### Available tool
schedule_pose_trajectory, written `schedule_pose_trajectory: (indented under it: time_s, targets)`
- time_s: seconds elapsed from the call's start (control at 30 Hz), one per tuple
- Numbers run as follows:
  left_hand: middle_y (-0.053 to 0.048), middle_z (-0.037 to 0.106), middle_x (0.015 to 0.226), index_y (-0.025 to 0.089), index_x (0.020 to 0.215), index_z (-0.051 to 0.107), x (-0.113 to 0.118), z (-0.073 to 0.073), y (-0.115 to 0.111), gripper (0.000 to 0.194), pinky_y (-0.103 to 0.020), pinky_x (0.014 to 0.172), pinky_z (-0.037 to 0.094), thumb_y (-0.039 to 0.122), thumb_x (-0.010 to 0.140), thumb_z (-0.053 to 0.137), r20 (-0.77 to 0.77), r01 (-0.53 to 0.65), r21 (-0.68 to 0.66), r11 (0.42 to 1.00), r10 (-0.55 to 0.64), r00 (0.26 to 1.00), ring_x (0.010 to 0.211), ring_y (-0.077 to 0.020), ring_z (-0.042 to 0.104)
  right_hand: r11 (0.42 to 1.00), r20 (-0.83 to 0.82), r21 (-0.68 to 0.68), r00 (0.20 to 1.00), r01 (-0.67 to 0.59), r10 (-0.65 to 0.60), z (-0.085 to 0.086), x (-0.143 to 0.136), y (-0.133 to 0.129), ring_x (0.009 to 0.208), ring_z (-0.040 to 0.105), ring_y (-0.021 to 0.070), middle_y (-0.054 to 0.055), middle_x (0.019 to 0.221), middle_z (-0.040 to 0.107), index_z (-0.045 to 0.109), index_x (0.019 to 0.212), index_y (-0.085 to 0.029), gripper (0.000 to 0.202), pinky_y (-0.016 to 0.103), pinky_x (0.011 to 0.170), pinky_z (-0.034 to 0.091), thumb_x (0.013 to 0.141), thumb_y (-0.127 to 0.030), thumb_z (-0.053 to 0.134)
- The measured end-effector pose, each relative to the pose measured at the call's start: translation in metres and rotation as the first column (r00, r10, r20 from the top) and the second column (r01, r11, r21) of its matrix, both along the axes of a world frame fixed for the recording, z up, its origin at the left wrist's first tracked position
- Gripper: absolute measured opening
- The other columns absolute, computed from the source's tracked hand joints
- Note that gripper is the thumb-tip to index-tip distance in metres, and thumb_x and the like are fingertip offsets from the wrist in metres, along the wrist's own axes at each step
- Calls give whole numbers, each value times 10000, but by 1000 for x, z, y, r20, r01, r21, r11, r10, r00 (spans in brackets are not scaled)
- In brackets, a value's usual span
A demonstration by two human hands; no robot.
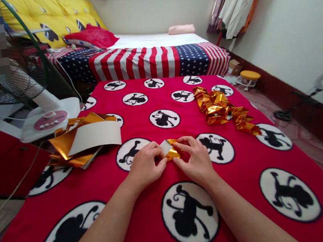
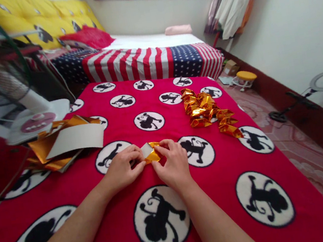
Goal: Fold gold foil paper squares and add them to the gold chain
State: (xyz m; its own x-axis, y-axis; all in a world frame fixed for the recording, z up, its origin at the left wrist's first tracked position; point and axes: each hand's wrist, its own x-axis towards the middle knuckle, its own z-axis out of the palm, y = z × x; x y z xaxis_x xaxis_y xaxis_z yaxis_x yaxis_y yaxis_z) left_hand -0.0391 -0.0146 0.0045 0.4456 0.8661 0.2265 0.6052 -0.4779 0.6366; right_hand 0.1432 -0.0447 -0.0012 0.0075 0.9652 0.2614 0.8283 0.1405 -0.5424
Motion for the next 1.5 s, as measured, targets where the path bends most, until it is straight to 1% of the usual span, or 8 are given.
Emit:
schedule_pose_trajectory:
  time_s: [0.2, 0.37, 0.87, 0.93, 1.1, 1.3, 1.4, 1.5]
  targets:
    - [-20, 610, 809, 176, 642, 585, 2, -1, 0, 200, -274, 710, 446, 209, 839, 584, 12, -22, -3, 1000, 22, 1000, 730, -135, 556, 1000, 4, 12, 1000, 11, -11, -1, -1, -1, 1048, 552, 239, 19, 1168, 623, 708, 1120, -311, 384, 398, 865, 416, 737, -288, 719]
    - [-24, 605, 777, 170, 617, 580, 4, -1, 1, 221, -266, 678, 440, 205, 834, 594, 22, -44, 14, 999, 44, 999, 699, -129, 552, 1000, 1, 19, 1000, 19, -19, -2, -3, -1, 1056, 550, 243, 27, 1170, 625, 712, 1110, -301, 371, 401, 875, 418, 739, -288, 714]
    - [-25, 610, 801, 177, 665, 618, 4, -4, 1, 160, -279, 698, 456, 189, 824, 625, 40, -59, 16, 998, 58, 998, 721, -141, 565, 1000, -23, 21, 1000, 17, -16, 0, -4, -1, 1067, 546, 257, 34, 1166, 621, 693, 1108, -309, 391, 400, 872, 410, 719, -280, 731]
    - [-23, 612, 810, 177, 667, 622, 4, -4, 1, 159, -281, 707, 454, 190, 825, 630, 38, -59, -2, 998, 59, 998, 741, -144, 567, 1000, -52, 20, 999, 16, -14, 1, -4, -1, 1069, 547, 252, 28, 1160, 623, 695, 1072, -304, 360, 397, 881, 400, 716, -284, 746]
    - [-21, 614, 822, 175, 662, 632, 4, -4, 2, 176, -286, 726, 448, 203, 836, 632, 57, -49, -49, 998, 51, 997, 768, -147, 569, 1000, -78, 18, 997, 14, -13, 1, -5, -1, 1051, 553, 237, 13, 1124, 633, 730, 788, -289, 50, 394, 879, 373, 755, -322, 748]
    - [-14, 618, 823, 181, 679, 649, -6, 0, 6, 112, -276, 718, 454, 197, 781, 691, 102, 70, -63, 996, -63, 993, 777, -144, 582, 998, -77, 30, 996, 46, -43, -1, -8, 0, 1041, 554, 239, 22, 1111, 644, 687, 658, -240, 101, 398, 862, 375, 755, -240, 718]
    - [-16, 624, 831, 185, 674, 660, -8, 2, 8, 95, -277, 724, 460, 160, 760, 694, 98, 75, -76, 994, -67, 993, 782, -146, 586, 999, -75, 29, 996, 45, -42, 0, -9, -1, 1044, 554, 243, 26, 1114, 645, 673, 635, -234, 124, 401, 859, 378, 757, -224, 696]
    - [-17, 623, 826, 179, 652, 656, -7, 1, 8, 118, -279, 727, 459, 140, 759, 686, 97, 62, -75, 995, -55, 994, 780, -144, 584, 999, -74, 33, 997, 40, -38, 1, -9, -1, 1044, 553, 242, 21, 1116, 641, 688, 655, -244, 110, 407, 870, 374, 758, -273, 714]
